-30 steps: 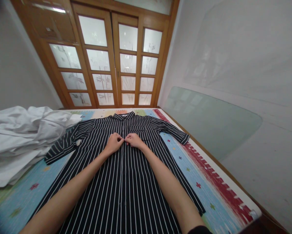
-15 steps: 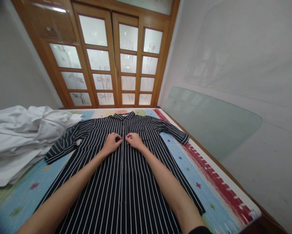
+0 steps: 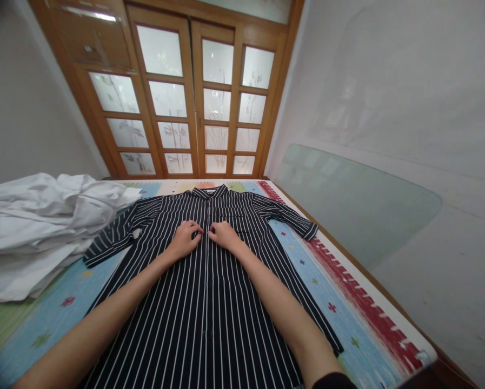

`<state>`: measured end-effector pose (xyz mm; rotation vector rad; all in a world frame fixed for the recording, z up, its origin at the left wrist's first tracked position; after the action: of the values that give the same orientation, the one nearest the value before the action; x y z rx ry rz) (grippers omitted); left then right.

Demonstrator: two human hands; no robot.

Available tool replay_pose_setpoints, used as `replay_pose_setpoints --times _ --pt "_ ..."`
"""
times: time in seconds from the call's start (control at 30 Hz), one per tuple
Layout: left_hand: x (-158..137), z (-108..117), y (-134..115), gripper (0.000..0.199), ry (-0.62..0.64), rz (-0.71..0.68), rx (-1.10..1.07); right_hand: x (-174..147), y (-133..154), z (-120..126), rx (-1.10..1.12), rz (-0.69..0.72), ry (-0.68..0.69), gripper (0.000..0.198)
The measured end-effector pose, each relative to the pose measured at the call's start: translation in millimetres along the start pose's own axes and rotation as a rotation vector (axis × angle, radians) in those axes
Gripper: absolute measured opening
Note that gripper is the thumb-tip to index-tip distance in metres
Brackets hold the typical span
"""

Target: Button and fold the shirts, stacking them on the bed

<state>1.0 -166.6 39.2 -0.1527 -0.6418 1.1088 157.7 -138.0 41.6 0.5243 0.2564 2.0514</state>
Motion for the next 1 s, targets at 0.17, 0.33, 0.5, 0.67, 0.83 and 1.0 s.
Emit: replay_pose_setpoints --times 0.17,0.33,0.5,0.67,0.83,1.0 --pt "-10.1 9.4 -7.2 0.022 0.073 -0.035 -0.025 -3.3 3.3 -1.7 -0.056 0.011 -0.011 0.015" --pt "-27.0 9.6 -20.0 0.020 0.193 -0.101 -0.055 -13.0 3.2 7.0 0.117 0.017 -0.018 0.016" --pt "-37.5 7.4 -33.5 0.021 0.251 -0.102 -0.087 -28.0 13.5 14.8 0.220 0.036 0.198 0.011" --pt "-38.8 7.3 -39.3 0.028 0.259 -0.080 -0.157 -39.4 19.0 20.4 0.258 -0.018 0.350 0.011" --pt "-35.8 7.1 -38.2 0.024 0.284 -0.042 -0.179 -44.3 19.8 21.3 0.287 -0.100 0.313 0.024" --pt "-32.2 5.8 -37.1 0.016 0.267 -0.017 -0.189 -49.2 21.9 19.7 0.348 -0.126 0.280 0.013"
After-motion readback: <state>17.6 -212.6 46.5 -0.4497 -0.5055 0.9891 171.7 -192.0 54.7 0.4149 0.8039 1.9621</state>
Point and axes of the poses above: each hand's wrist, its own x-axis towards the middle knuckle, its own z-axis out of the back of the hand, y = z × x, the point moved 3 cm from there along x, towards the middle knuckle
